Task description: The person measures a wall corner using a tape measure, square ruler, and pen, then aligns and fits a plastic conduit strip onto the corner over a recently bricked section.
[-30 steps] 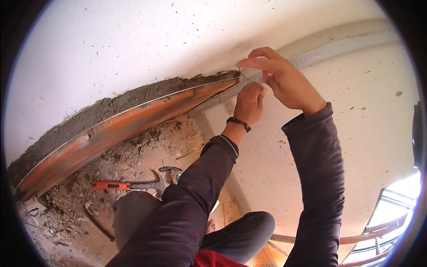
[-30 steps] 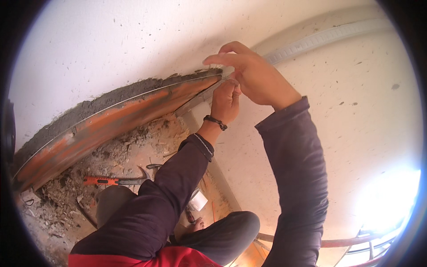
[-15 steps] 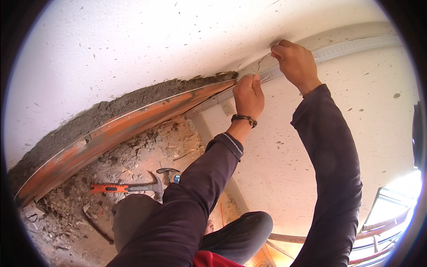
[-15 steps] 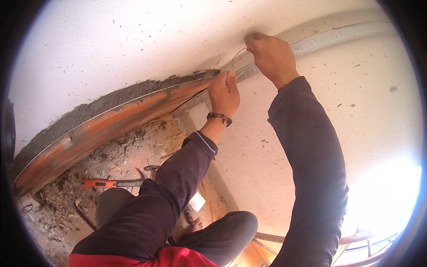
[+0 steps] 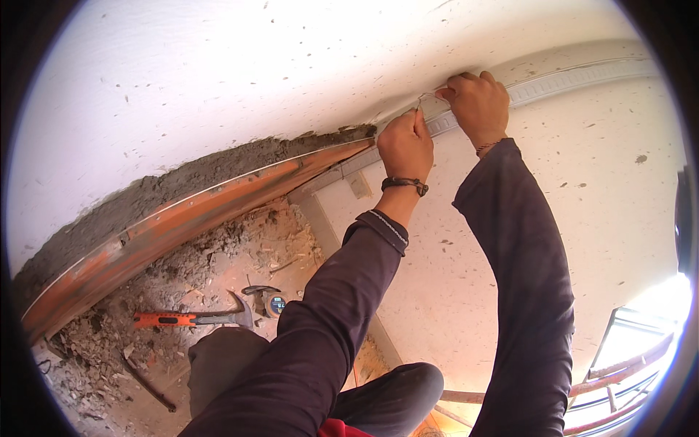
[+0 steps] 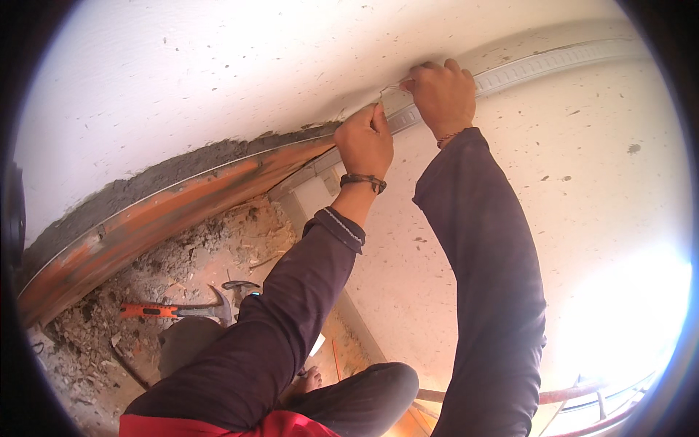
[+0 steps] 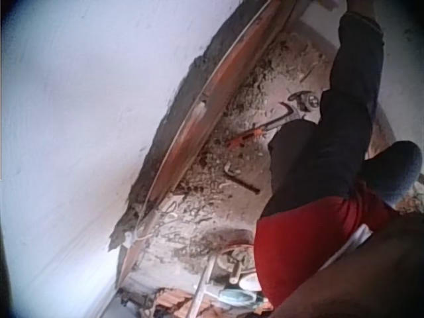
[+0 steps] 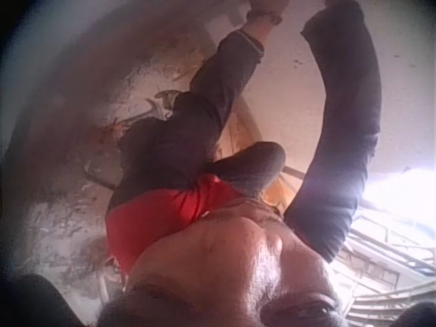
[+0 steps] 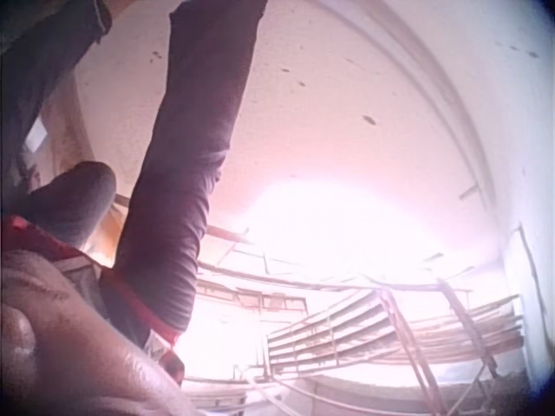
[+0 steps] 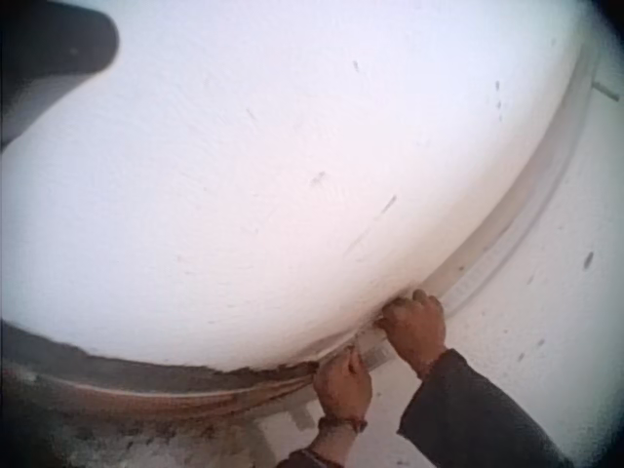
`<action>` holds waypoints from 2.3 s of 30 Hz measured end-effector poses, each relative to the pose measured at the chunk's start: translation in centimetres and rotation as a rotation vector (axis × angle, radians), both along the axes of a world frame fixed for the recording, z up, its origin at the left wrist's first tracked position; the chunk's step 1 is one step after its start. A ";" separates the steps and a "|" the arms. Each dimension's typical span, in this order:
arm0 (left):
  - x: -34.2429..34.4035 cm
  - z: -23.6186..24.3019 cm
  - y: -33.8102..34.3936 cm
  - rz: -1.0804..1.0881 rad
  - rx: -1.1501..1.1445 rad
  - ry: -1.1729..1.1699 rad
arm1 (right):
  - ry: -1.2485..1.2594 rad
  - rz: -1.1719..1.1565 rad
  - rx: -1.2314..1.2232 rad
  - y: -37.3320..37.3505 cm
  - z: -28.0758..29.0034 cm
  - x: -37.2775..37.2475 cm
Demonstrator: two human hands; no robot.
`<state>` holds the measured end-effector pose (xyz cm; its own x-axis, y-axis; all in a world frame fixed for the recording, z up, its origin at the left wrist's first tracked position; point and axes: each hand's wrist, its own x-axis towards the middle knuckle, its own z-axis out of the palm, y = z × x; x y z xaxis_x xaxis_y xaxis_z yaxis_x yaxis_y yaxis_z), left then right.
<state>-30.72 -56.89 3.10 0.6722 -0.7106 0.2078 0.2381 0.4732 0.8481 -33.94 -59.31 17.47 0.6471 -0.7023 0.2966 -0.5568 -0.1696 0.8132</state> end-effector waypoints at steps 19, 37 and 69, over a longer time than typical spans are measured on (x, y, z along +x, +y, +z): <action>-0.4 -0.3 0.1 0.021 -0.053 -0.232 | -0.601 -0.013 0.022 6.2 -0.4 -3.6; 0.1 -1.6 0.6 -0.045 -0.138 -0.252 | -0.736 -0.002 0.104 6.2 -1.1 -6.1; 1.9 -1.0 -0.7 -0.308 -0.024 -0.356 | -0.711 -0.269 0.169 5.4 -3.1 -5.0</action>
